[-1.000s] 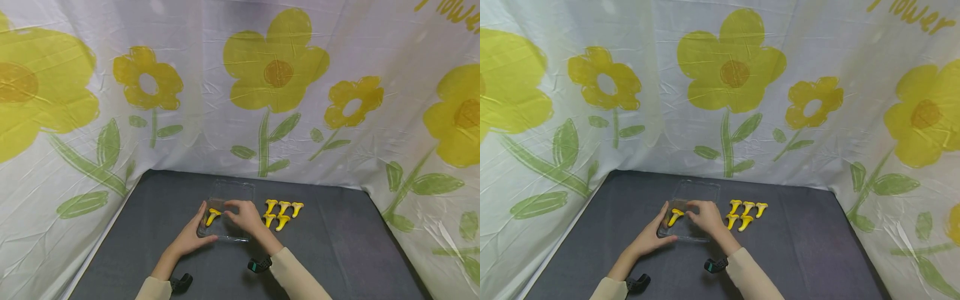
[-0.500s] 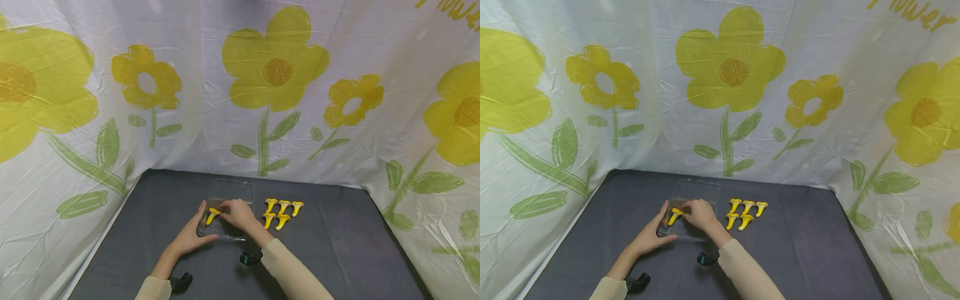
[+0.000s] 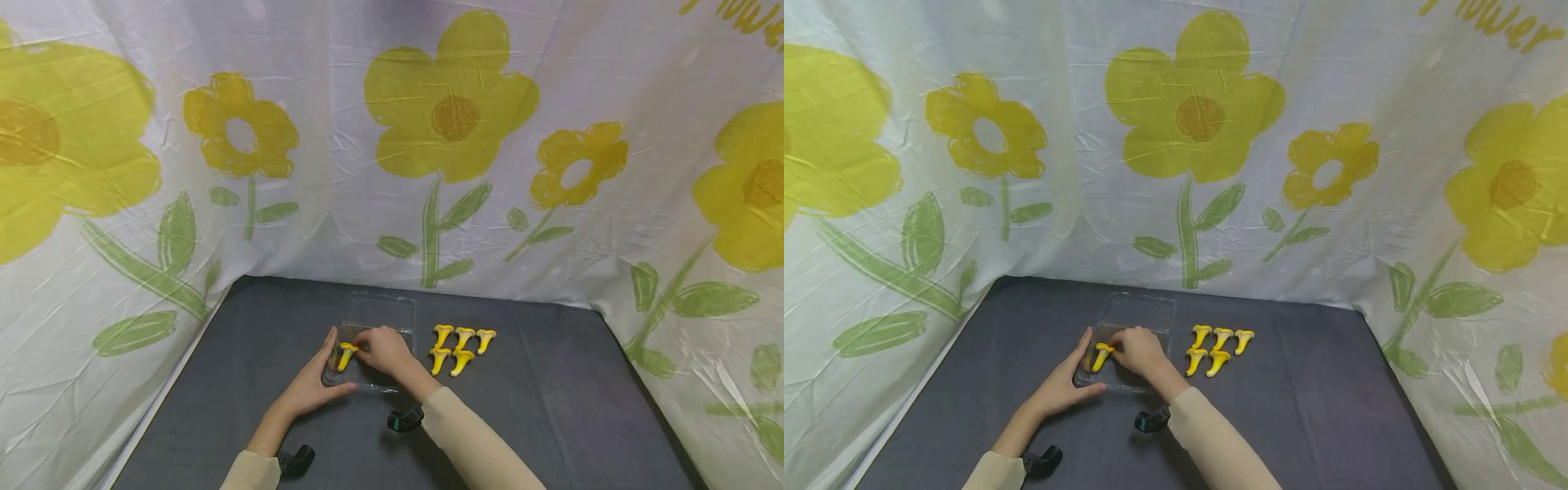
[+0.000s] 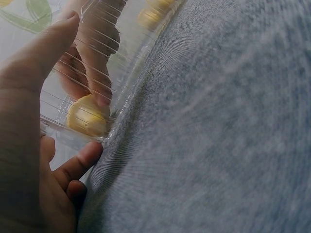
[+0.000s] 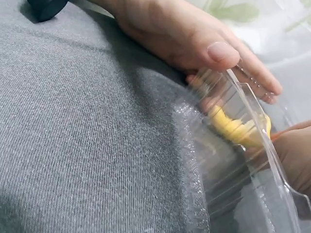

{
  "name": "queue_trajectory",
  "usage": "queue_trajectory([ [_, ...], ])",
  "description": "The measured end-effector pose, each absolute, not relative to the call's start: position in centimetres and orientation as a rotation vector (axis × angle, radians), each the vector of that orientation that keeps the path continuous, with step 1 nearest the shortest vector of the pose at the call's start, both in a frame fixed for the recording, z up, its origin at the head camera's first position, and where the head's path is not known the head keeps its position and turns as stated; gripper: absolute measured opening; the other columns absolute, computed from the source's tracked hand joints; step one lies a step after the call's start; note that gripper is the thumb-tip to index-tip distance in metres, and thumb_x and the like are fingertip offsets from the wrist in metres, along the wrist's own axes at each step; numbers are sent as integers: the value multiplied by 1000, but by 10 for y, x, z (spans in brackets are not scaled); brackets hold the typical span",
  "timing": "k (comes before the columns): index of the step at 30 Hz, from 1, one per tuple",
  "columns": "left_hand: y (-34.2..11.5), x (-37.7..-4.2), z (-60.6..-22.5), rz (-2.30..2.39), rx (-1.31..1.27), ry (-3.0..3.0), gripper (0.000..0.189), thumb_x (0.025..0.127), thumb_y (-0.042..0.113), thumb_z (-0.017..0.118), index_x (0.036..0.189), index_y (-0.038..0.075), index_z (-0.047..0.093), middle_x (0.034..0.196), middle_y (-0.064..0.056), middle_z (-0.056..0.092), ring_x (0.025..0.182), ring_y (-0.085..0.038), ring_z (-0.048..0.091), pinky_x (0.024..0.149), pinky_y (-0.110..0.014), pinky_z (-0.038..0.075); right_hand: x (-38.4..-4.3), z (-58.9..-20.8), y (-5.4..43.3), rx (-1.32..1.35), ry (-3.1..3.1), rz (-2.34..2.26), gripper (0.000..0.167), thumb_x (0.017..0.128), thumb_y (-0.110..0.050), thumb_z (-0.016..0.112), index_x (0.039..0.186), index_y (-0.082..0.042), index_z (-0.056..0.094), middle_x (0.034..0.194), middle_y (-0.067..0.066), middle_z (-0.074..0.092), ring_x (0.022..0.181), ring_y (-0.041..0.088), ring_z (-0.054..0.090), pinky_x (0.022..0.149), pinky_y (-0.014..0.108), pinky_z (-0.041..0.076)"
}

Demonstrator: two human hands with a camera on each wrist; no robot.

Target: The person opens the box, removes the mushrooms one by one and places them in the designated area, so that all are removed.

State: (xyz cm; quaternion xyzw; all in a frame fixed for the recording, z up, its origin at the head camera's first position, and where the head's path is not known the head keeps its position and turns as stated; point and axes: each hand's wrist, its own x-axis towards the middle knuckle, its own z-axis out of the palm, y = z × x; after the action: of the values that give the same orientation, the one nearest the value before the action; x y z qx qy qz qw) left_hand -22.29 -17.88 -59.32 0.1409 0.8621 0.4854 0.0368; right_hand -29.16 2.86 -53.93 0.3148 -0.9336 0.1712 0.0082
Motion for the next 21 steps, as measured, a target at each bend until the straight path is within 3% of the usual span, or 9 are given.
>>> queue_trajectory([
  [2, -178, -223, -593, 1480, 432, 2653, 123, 87, 49, 87, 173, 19, 5, 179, -7, 4, 150, -40, 41, 120, -64, 33, -291, -539, 31, 986, -2897, 545, 15, 97, -23, 81, 111, -18, 84, 106, -4, 82, 95, 14, 76, 86, 34, 61],
  [4, -178, -223, -593, 1472, 428, 2662, 123, 87, 49, 88, 173, 19, 5, 179, -7, 6, 132, -33, 51, 114, -59, 39, -290, -537, 33, 983, -2874, 562, 13, 98, -23, 79, 110, -19, 84, 105, -4, 82, 94, 14, 77, 85, 34, 61],
  [6, -178, -223, -592, 1470, 426, 2667, 124, 86, 49, 88, 173, 19, 5, 179, -6, 6, 118, -28, 52, 108, -57, 41, -289, -536, 35, 987, -2851, 587, 13, 99, -21, 78, 110, -19, 84, 105, -4, 82, 92, 15, 77, 84, 34, 61],
  [12, -179, -222, -591, 1470, 426, 2665, 123, 87, 49, 87, 173, 20, 5, 180, -6, 3, 140, -36, 50, 119, -66, 34, -288, -533, 38, 999, -2825, 598, 13, 100, -19, 77, 111, -18, 84, 104, -4, 82, 85, 12, 75, 77, 31, 61],
  [21, -179, -223, -594, 1461, 427, 2659, 123, 87, 50, 87, 173, 19, 5, 180, -7, 2, 151, -46, 40, 122, -67, 29, -288, -537, 39, 1002, -2848, 579, 17, 100, -22, 77, 114, -17, 84, 108, -3, 82, 92, 15, 77, 83, 34, 62],
])
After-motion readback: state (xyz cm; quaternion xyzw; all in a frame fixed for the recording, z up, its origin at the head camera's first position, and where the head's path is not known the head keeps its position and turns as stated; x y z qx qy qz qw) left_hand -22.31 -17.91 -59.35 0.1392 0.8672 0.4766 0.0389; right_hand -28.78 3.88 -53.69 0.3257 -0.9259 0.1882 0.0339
